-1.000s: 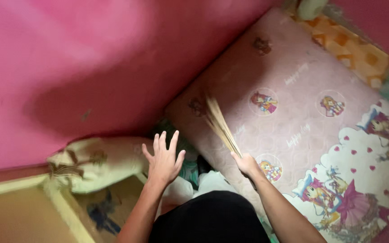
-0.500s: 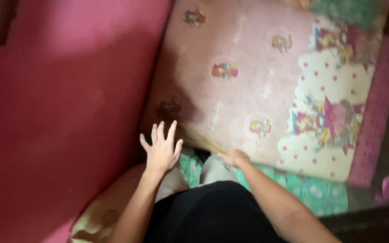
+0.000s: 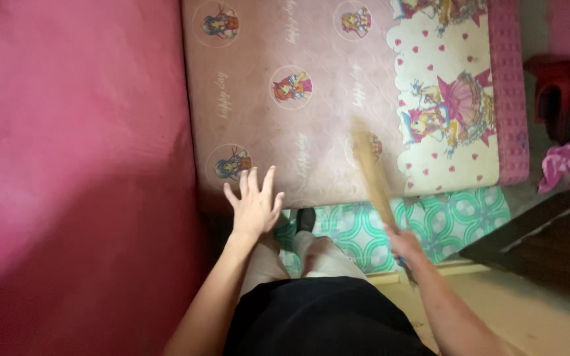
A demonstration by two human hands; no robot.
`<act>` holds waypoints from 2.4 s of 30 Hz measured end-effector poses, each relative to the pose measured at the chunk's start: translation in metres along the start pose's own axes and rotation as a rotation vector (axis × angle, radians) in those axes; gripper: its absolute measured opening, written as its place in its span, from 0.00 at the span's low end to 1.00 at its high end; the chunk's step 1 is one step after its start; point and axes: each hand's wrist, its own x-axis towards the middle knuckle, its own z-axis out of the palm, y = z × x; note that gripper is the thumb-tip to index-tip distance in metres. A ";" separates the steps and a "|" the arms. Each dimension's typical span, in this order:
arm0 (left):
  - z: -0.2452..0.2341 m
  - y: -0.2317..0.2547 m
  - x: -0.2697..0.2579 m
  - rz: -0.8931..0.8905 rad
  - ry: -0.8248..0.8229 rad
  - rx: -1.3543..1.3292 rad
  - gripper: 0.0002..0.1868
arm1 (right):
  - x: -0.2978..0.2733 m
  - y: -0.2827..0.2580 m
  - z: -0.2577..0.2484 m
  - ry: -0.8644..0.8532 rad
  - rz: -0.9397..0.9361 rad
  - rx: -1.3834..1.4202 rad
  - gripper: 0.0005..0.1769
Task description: The person cleans a mattress by sweeping its surface and the surrounding floor area using a stick broom.
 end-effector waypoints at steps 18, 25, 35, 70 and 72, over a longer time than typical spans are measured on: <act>0.008 0.056 -0.039 0.033 -0.010 0.178 0.37 | 0.067 0.129 -0.023 0.141 -0.007 -0.502 0.42; 0.047 0.115 -0.063 0.003 0.025 0.198 0.37 | 0.088 0.192 -0.128 0.133 0.051 -0.331 0.47; 0.058 0.157 -0.049 0.042 -0.018 0.232 0.39 | 0.036 0.059 0.009 -0.282 -0.323 -0.537 0.42; 0.081 0.249 0.027 0.141 -0.039 0.244 0.36 | 0.132 0.111 -0.122 -0.044 -0.232 -0.618 0.39; 0.088 0.274 0.030 0.118 -0.031 0.246 0.36 | 0.170 0.159 -0.188 0.002 -0.112 -0.510 0.39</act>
